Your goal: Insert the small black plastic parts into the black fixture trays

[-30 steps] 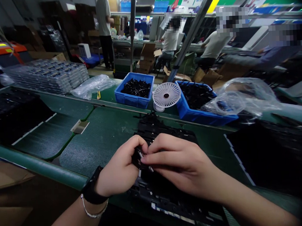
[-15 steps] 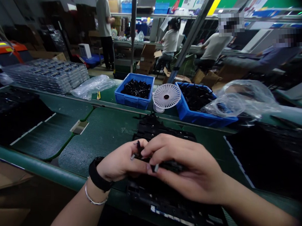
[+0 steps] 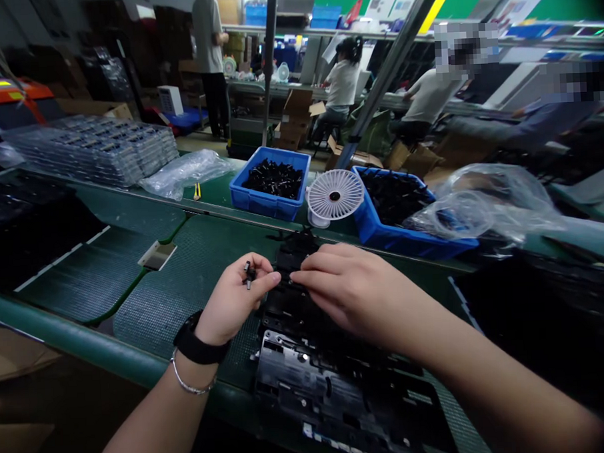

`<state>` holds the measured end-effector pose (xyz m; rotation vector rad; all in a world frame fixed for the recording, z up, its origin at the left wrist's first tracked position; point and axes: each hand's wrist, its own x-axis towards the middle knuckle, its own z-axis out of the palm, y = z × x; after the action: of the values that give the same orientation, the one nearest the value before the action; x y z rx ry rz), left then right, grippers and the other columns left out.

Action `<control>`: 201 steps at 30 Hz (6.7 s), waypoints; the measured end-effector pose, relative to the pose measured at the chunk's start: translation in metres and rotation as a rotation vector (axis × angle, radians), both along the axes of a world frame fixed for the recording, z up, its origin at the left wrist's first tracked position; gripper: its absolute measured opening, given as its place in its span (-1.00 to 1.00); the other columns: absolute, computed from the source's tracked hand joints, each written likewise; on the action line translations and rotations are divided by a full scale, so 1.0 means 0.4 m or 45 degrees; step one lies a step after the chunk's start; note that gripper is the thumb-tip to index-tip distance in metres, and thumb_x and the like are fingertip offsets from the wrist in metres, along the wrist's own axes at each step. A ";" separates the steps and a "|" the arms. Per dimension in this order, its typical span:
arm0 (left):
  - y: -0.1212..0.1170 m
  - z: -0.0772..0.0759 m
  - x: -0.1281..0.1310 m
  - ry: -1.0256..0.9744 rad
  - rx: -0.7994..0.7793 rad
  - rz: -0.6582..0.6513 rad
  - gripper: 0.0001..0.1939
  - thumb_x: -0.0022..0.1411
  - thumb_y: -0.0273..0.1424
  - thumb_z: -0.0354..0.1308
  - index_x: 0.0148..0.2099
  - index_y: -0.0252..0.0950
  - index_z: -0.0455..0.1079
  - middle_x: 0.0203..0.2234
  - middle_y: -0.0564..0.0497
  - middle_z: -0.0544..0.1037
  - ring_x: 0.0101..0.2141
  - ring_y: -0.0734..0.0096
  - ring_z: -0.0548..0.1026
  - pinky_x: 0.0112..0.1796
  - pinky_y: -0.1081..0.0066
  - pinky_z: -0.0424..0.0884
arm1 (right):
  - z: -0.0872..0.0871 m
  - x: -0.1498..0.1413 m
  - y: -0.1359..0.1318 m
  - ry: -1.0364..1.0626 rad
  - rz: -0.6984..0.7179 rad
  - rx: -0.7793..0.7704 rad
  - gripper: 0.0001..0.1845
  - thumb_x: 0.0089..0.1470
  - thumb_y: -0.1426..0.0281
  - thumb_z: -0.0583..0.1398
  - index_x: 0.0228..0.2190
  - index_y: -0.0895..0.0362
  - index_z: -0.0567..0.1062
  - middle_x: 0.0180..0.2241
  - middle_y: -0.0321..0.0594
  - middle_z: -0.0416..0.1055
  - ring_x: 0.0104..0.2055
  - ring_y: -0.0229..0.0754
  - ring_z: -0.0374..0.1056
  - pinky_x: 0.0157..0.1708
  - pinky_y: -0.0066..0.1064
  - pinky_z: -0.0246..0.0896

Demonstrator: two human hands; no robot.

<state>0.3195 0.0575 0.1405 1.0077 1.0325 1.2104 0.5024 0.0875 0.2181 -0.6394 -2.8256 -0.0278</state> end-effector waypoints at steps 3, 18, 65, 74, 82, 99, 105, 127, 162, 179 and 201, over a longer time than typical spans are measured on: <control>-0.002 0.007 0.008 0.255 0.122 -0.033 -0.81 0.11 -0.27 0.15 -0.30 -0.30 0.37 -0.61 0.16 0.22 -0.60 0.64 0.15 -0.57 0.58 0.10 | -0.014 -0.010 0.011 -0.042 -0.052 -0.103 -0.75 0.08 0.53 0.08 -0.22 0.18 0.50 -0.32 -0.11 0.46 -0.27 -0.14 0.33 -0.23 -0.31 0.26; 0.007 0.035 0.021 0.656 0.297 -0.109 -0.82 0.11 -0.37 0.09 -0.37 -0.37 0.46 -0.51 0.01 0.50 -0.45 0.46 0.38 -0.44 0.52 0.26 | 0.000 -0.009 0.020 0.033 -0.095 -0.336 -0.75 0.03 0.53 0.14 -0.25 0.11 0.54 -0.37 -0.22 0.48 -0.32 -0.20 0.36 -0.29 -0.40 0.25; 0.033 -0.068 0.023 0.587 0.106 0.109 -0.81 0.01 -0.34 0.19 -0.35 -0.29 0.27 -0.50 0.12 0.34 -0.44 0.52 0.29 -0.41 0.53 0.19 | -0.094 -0.020 0.041 0.008 -0.399 -0.477 -0.89 0.01 0.43 0.15 -0.37 0.10 0.49 -0.37 -0.26 0.42 -0.35 -0.21 0.32 -0.33 -0.43 0.17; 0.041 -0.059 0.017 0.669 0.120 0.063 -0.81 0.01 -0.33 0.18 -0.40 -0.29 0.24 -0.55 0.16 0.25 -0.48 0.53 0.21 -0.42 0.51 0.15 | -0.081 0.089 -0.008 -0.082 -0.295 -0.353 -0.69 0.10 0.51 0.07 -0.17 0.04 0.50 -0.28 -0.18 0.41 -0.21 -0.14 0.29 -0.21 -0.31 0.24; 0.008 0.016 0.021 0.653 0.199 0.021 -0.94 0.08 -0.43 0.12 -0.38 -0.28 0.28 -0.53 0.14 0.32 -0.47 0.54 0.26 -0.42 0.53 0.18 | -0.053 0.050 -0.016 0.225 -0.261 -0.344 -0.67 0.12 0.47 0.08 -0.07 0.04 0.43 -0.18 -0.14 0.34 -0.14 -0.13 0.26 -0.15 -0.26 0.23; 0.059 0.030 -0.007 -0.410 -0.113 -0.479 -0.72 0.03 -0.38 0.21 -0.15 -0.31 0.42 -0.29 -0.07 0.43 -0.34 0.39 0.44 -0.30 0.41 0.40 | -0.018 0.009 0.023 0.833 -0.129 -0.598 -0.91 -0.02 0.51 0.16 -0.39 0.12 0.40 -0.30 -0.18 0.43 -0.29 -0.20 0.37 -0.27 -0.36 0.31; 0.113 -0.026 -0.002 0.131 0.063 0.039 -0.77 0.16 -0.29 0.08 -0.15 -0.26 0.38 -0.69 0.21 0.13 -0.71 0.66 0.10 -0.65 0.57 0.16 | -0.046 0.022 0.108 0.476 -0.439 -0.464 -0.84 -0.07 0.51 0.16 -0.37 0.12 0.50 -0.43 -0.28 0.45 -0.43 -0.26 0.34 -0.42 -0.46 0.23; 0.137 -0.066 0.044 0.677 0.151 0.107 -0.55 -0.01 -0.39 0.20 -0.02 -0.26 0.26 -0.52 0.18 0.19 -0.45 0.51 0.25 -0.32 0.47 0.19 | -0.089 0.041 0.116 0.040 -0.378 -0.488 -0.86 0.04 0.43 0.16 -0.33 0.09 0.51 -0.36 -0.25 0.45 -0.33 -0.20 0.34 -0.31 -0.40 0.21; 0.210 -0.036 0.047 0.071 0.083 0.121 -0.74 0.03 -0.43 0.18 -0.17 -0.35 0.44 -0.24 -0.05 0.51 -0.19 0.39 0.41 -0.10 0.39 0.27 | -0.054 0.027 0.180 0.488 -0.475 -0.432 -0.86 -0.11 0.51 0.17 -0.43 0.14 0.50 -0.54 -0.34 0.42 -0.54 -0.32 0.28 -0.52 -0.51 0.15; 0.235 -0.099 0.068 0.301 0.024 0.003 -0.81 0.04 -0.36 0.12 -0.31 -0.31 0.50 -0.38 -0.02 0.58 -0.38 0.42 0.46 -0.35 0.49 0.31 | -0.123 -0.006 0.233 0.110 -0.436 -0.455 -0.90 -0.13 0.43 0.17 -0.51 0.12 0.52 -0.55 -0.31 0.42 -0.53 -0.29 0.26 -0.50 -0.49 0.07; 0.244 -0.103 0.073 0.246 -0.017 -0.012 -0.81 0.02 -0.39 0.08 -0.34 -0.30 0.51 -0.46 0.02 0.55 -0.46 0.47 0.42 -0.42 0.50 0.27 | -0.112 0.010 0.225 0.135 -0.464 -0.468 -0.85 -0.06 0.39 0.15 -0.46 0.13 0.54 -0.51 -0.26 0.45 -0.49 -0.26 0.28 -0.47 -0.48 0.09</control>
<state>0.3486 0.1552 0.0991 1.1343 1.1828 1.1130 0.5064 0.1776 0.1732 -1.1885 -2.5911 0.4546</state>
